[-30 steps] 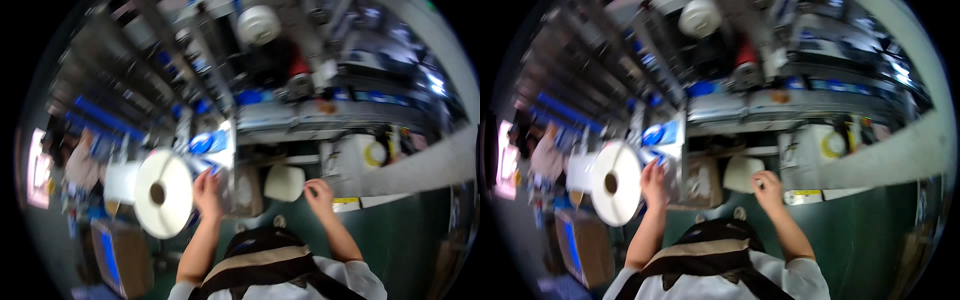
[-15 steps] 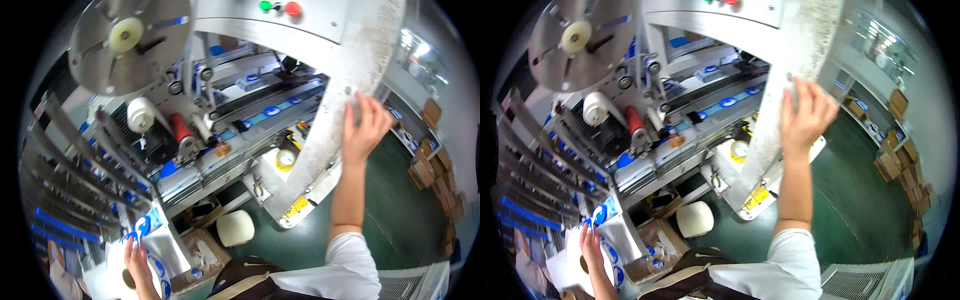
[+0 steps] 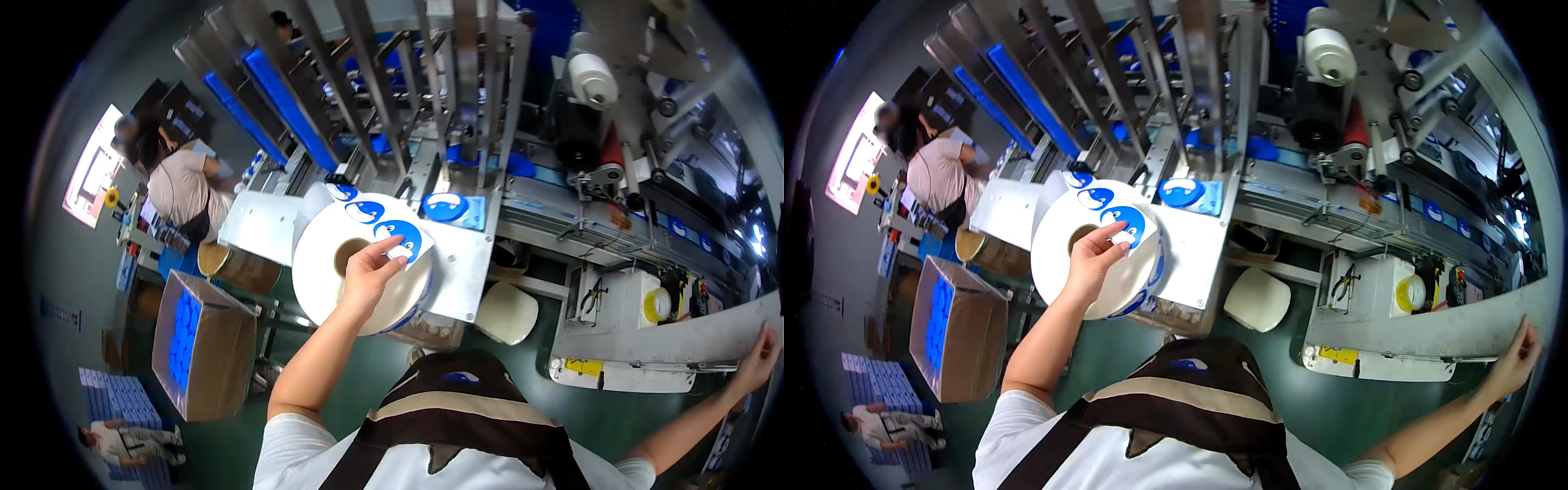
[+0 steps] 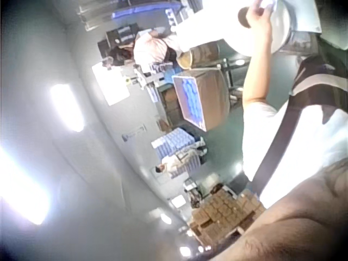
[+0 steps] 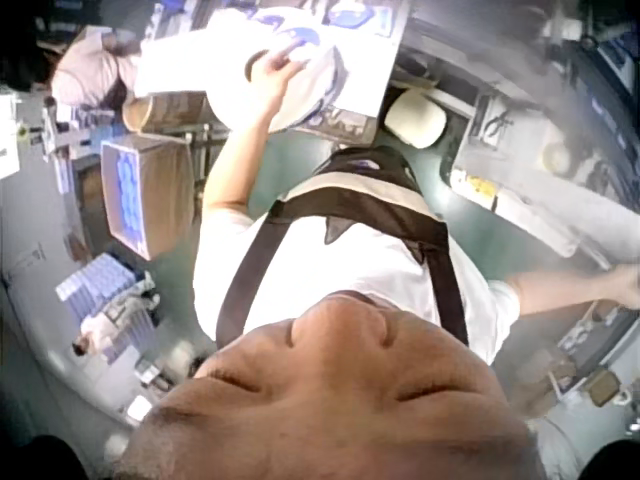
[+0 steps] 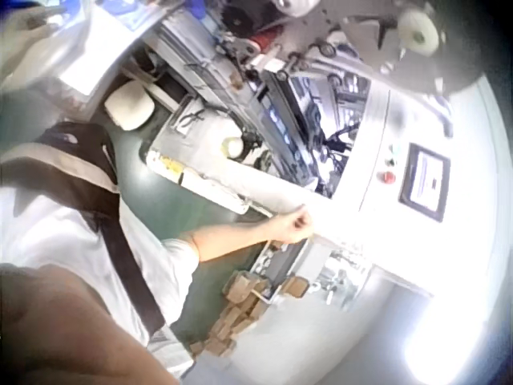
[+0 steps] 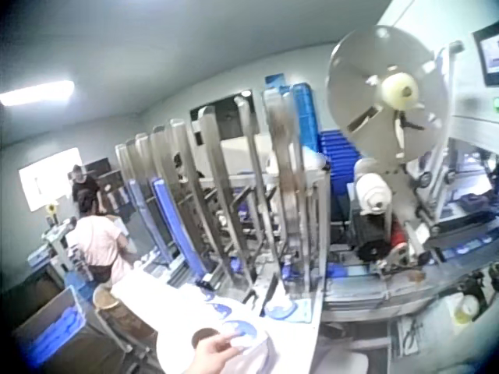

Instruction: The person handles a roll of stickers featuring a blue cartoon character, peeling off individual labels and applying them to a white circular object. They then pick up blue plastic caps from a cardboard box and place them into a vertical blue rack on a machine.

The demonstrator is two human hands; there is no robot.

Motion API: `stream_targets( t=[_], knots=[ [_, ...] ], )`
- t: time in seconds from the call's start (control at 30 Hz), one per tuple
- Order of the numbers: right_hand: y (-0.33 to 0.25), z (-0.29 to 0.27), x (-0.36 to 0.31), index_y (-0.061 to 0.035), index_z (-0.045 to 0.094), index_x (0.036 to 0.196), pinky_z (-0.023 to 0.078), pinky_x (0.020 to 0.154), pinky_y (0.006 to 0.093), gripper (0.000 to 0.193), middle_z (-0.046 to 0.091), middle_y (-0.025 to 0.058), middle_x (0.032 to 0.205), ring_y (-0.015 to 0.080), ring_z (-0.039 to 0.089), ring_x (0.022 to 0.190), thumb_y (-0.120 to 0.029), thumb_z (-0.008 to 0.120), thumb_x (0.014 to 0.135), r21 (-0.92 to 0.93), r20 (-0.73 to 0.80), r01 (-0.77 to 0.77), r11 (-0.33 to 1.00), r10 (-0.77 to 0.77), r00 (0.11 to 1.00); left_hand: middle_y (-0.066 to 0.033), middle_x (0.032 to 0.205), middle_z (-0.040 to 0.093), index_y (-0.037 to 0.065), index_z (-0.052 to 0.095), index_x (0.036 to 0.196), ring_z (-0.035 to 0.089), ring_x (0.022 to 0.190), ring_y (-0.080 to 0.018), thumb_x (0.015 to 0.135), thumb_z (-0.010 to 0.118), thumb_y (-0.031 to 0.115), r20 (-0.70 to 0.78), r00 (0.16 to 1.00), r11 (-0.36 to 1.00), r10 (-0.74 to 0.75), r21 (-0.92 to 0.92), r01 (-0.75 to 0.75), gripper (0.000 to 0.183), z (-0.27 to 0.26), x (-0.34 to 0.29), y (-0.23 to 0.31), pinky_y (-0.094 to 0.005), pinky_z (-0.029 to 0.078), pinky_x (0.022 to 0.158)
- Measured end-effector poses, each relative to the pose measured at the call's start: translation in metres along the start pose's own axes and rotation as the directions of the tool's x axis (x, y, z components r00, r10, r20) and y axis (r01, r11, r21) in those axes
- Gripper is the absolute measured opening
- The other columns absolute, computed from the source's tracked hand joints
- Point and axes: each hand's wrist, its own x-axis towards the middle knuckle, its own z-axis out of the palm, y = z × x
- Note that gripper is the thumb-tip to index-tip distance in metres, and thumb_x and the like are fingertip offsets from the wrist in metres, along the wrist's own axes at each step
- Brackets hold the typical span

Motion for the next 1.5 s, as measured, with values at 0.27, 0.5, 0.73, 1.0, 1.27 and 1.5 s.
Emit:
stream_targets(
  t=[0.27,0.5,0.73,1.0,1.27,1.5],
  knots=[
    [-0.377,0.064,-0.154,-0.0015,0.067,0.092,0.046,0.076,0.0230,0.014,0.059,0.0066,0.098,0.0130,0.056,0.088,0.005,0.064,0.080,0.621,0.776,-0.759,0.196,-0.289,0.561,-0.0036,0.083,0.057,0.005,0.059,0.125,0.056,0.072,-0.0087,0.085,0.064,0.002,0.206,0.971,0.865,0.120,0.459,-0.205,0.041,-0.034,0.000,-0.023,-0.0226,0.046,0.065],
    [-0.502,0.079,-0.201,-0.0002,0.070,0.095,0.046,0.071,0.0225,0.015,0.063,0.0052,0.088,0.0108,0.058,0.078,-0.002,0.069,0.080,0.540,0.774,-0.820,0.191,-0.494,0.395,-0.0137,0.096,0.061,0.011,0.062,0.121,0.061,0.083,-0.0246,0.085,0.065,0.035,0.339,0.928,0.328,-0.157,0.904,-0.274,0.043,-0.031,-0.007,0.026,-0.0388,0.049,0.073],
    [-0.531,0.075,-0.200,-0.0036,0.071,0.095,0.048,0.069,0.0230,0.016,0.064,0.0056,0.091,0.0114,0.059,0.075,-0.004,0.069,0.080,0.662,0.728,-0.643,0.386,-0.535,0.429,-0.0189,0.143,0.036,0.000,0.040,0.137,0.027,0.138,-0.0346,0.073,0.064,0.059,0.626,0.745,0.228,0.228,0.710,-0.666,0.091,-0.056,-0.006,-0.012,-0.0519,0.020,0.111],
    [-0.555,0.078,-0.202,-0.0049,0.064,0.085,0.046,0.073,0.0340,0.008,0.058,0.0071,0.087,0.0267,0.055,0.082,-0.008,0.068,0.078,0.850,0.512,-0.171,0.498,-0.704,0.493,-0.0185,0.150,0.026,0.002,0.032,0.143,0.020,0.142,-0.0332,0.069,0.063,0.069,0.666,0.718,0.264,0.204,0.669,-0.695,0.104,-0.062,-0.008,-0.013,-0.0514,0.020,0.111],
    [-0.545,0.067,-0.191,-0.0047,0.061,0.085,0.045,0.072,0.0354,0.008,0.057,0.0077,0.086,0.0276,0.054,0.083,-0.007,0.066,0.079,0.828,0.527,-0.099,0.552,-0.705,0.475,-0.0178,0.151,0.026,0.006,0.033,0.143,0.021,0.142,-0.0331,0.069,0.064,0.067,0.669,0.718,0.267,0.192,0.668,-0.694,0.101,-0.063,-0.006,-0.014,-0.0502,0.023,0.110],
    [-0.530,0.049,-0.182,-0.0033,0.062,0.085,0.045,0.074,0.0347,0.009,0.058,0.0083,0.086,0.0272,0.054,0.083,-0.006,0.067,0.078,0.741,0.631,-0.258,0.620,-0.512,0.583,-0.0156,0.151,0.027,0.005,0.032,0.143,0.021,0.142,-0.0311,0.070,0.066,0.065,0.662,0.725,0.284,0.190,0.670,-0.686,0.101,-0.063,-0.008,-0.015,-0.0500,0.022,0.111]
  ],
)
